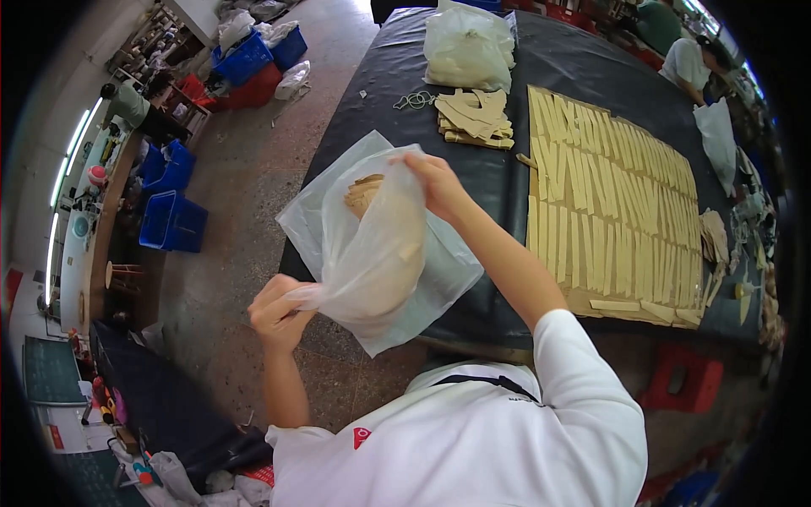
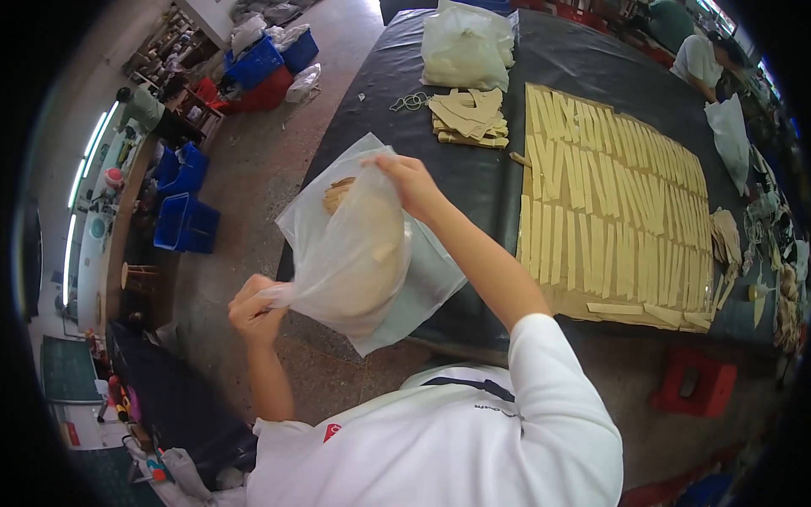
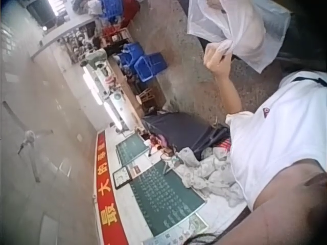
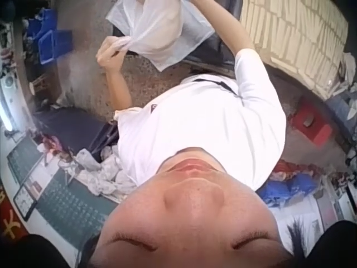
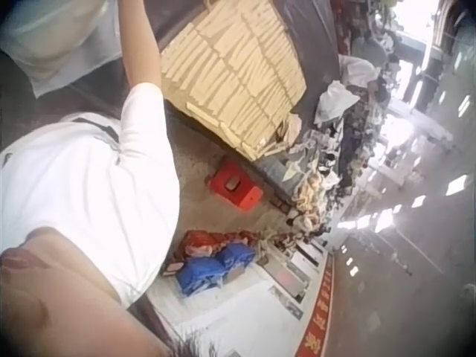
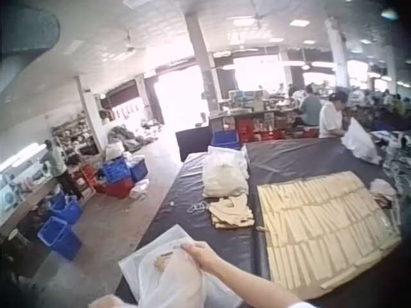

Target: Applying glue to shoe upper components and organizing them into a bag.

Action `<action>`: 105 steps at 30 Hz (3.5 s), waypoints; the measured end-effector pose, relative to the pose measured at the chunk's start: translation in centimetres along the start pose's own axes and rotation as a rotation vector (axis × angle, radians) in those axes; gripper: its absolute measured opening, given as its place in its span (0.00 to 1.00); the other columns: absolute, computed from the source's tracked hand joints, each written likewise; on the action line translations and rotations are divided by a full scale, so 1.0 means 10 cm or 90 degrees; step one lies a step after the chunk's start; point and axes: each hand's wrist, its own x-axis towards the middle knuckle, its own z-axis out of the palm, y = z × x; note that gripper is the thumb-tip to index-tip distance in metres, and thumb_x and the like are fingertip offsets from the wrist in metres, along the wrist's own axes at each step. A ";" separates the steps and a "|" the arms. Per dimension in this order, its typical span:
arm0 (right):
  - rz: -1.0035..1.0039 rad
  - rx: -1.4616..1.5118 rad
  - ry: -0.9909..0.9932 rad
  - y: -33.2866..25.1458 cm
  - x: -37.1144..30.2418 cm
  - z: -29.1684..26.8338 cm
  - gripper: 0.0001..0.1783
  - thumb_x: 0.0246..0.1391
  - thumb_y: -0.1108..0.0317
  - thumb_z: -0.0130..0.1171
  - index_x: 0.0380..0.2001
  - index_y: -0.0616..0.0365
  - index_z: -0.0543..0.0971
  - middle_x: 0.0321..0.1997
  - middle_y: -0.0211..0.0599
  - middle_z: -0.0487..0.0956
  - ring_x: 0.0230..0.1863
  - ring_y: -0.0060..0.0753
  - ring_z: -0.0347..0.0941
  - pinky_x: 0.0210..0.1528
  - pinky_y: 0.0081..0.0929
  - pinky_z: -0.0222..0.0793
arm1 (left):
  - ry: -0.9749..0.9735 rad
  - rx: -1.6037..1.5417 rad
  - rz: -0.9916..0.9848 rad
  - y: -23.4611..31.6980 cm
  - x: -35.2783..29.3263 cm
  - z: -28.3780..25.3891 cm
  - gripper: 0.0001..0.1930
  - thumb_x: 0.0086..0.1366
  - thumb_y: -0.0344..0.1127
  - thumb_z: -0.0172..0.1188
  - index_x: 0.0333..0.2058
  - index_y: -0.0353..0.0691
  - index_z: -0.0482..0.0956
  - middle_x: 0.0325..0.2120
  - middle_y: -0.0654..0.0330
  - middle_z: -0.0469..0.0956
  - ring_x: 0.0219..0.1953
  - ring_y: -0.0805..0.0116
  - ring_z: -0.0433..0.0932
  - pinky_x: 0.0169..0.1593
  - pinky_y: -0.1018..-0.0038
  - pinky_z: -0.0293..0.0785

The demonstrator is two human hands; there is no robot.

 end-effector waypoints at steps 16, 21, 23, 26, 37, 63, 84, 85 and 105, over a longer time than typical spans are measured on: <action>-0.262 -0.463 0.130 -0.48 -1.13 0.38 0.14 0.63 0.64 0.44 0.25 0.59 0.70 0.21 0.25 0.68 0.26 0.15 0.62 0.30 0.19 0.61 | 0.323 -0.079 -0.008 0.00 -0.04 0.25 0.02 0.52 0.23 0.62 0.25 0.32 0.78 0.21 0.59 0.76 0.24 0.70 0.72 0.29 0.80 0.64; -0.147 -0.424 0.152 -0.48 -1.22 0.38 0.18 0.65 0.62 0.40 0.21 0.57 0.67 0.21 0.24 0.66 0.27 0.16 0.59 0.33 0.18 0.57 | 0.234 -0.054 -0.005 -0.08 -0.10 0.40 0.05 0.53 0.25 0.63 0.24 0.33 0.76 0.26 0.53 0.77 0.29 0.63 0.75 0.35 0.72 0.70; -0.165 -0.361 0.128 -0.44 -1.17 0.38 0.18 0.65 0.57 0.40 0.25 0.57 0.67 0.19 0.25 0.63 0.23 0.17 0.58 0.28 0.17 0.55 | 0.251 -0.210 -0.047 -0.29 -0.21 0.35 0.08 0.53 0.26 0.65 0.28 0.34 0.73 0.28 0.53 0.76 0.33 0.61 0.76 0.38 0.70 0.71; -0.168 -0.318 0.076 -0.24 -1.03 0.07 0.21 0.60 0.50 0.48 0.39 0.59 0.70 0.29 0.27 0.65 0.31 0.20 0.61 0.37 0.18 0.60 | 0.324 -0.388 -0.237 -0.55 -0.35 0.65 0.18 0.55 0.26 0.64 0.40 0.39 0.66 0.35 0.55 0.73 0.38 0.65 0.75 0.44 0.71 0.71; -0.203 -0.663 -0.159 0.07 -1.26 -0.10 0.22 0.53 0.54 0.58 0.42 0.62 0.76 0.45 0.41 0.77 0.56 0.39 0.66 0.63 0.36 0.53 | 0.244 -0.710 -0.390 -1.00 -0.73 0.95 0.12 0.67 0.41 0.51 0.37 0.36 0.73 0.18 0.61 0.72 0.24 0.66 0.74 0.47 0.64 0.70; -0.245 -0.291 0.011 -0.27 -1.47 0.00 0.63 0.33 0.48 0.72 0.67 0.55 0.46 0.65 0.44 0.60 0.68 0.41 0.52 0.67 0.40 0.44 | 0.480 -0.927 -0.577 -0.19 -0.16 1.48 0.16 0.68 0.51 0.43 0.47 0.53 0.69 0.29 0.62 0.77 0.40 0.58 0.77 0.56 0.57 0.67; 0.042 -0.030 0.027 -0.25 -1.27 0.07 0.16 0.62 0.58 0.43 0.23 0.52 0.66 0.12 0.21 0.57 0.16 0.20 0.60 0.27 0.19 0.63 | -0.050 -0.902 -0.698 0.03 0.42 1.79 0.10 0.70 0.44 0.41 0.38 0.47 0.67 0.10 0.70 0.55 0.11 0.80 0.55 0.17 0.80 0.53; 0.043 -0.029 0.031 -0.15 -1.29 0.10 0.16 0.62 0.58 0.43 0.23 0.52 0.66 0.12 0.21 0.57 0.16 0.20 0.60 0.27 0.19 0.63 | -0.054 -0.904 -0.701 0.04 0.43 1.84 0.10 0.70 0.44 0.41 0.38 0.47 0.67 0.10 0.70 0.55 0.11 0.80 0.55 0.17 0.80 0.53; -0.255 -1.250 0.028 -0.18 -1.26 0.32 0.33 0.45 0.65 0.55 0.57 0.62 0.64 0.42 0.42 0.69 0.27 0.35 0.74 0.27 0.28 0.71 | -0.114 -0.474 -0.495 0.05 0.33 1.71 0.16 0.69 0.43 0.47 0.42 0.33 0.68 0.32 0.59 0.73 0.30 0.73 0.75 0.34 0.78 0.72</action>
